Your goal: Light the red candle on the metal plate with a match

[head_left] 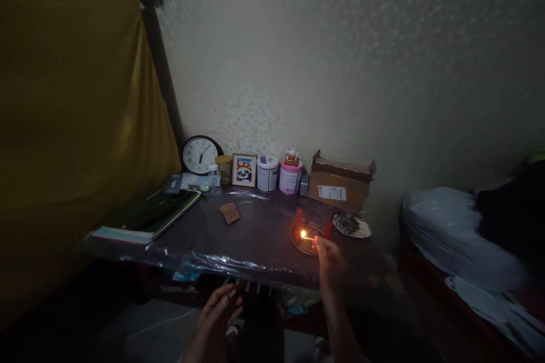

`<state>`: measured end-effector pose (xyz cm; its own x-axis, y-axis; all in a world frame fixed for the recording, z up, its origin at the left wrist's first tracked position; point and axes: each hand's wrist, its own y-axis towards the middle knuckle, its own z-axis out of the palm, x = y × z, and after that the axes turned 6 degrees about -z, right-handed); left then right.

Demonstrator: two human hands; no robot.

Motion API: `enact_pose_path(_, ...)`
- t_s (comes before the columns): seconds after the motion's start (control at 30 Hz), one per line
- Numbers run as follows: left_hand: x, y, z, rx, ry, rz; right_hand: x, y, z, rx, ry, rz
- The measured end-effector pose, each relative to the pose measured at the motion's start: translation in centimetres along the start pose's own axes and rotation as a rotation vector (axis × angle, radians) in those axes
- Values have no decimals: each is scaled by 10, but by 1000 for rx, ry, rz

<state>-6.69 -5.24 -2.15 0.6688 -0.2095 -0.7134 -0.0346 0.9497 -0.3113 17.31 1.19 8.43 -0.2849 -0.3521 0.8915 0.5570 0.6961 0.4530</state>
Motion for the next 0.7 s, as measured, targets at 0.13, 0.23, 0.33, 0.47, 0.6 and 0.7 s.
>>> enact_pose_path(0.13,1,0,0,16,-4,-1,3,4,2,3,66,42)
enact_pose_path(0.23,1,-1,0,50,-9,3,3,7,3,8,119,66)
enact_pose_path(0.33,1,-1,0,71,-17,3,3,9,3,32,165,98)
enact_pose_path(0.47,1,-1,-1,95,-18,6,7,11,2,71,194,112)
enact_pose_path(0.6,1,-1,-1,117,-12,5,9,13,1,90,188,124)
enact_pose_path(0.7,0,-2,-1,88,-4,-13,6,15,2,83,205,138)
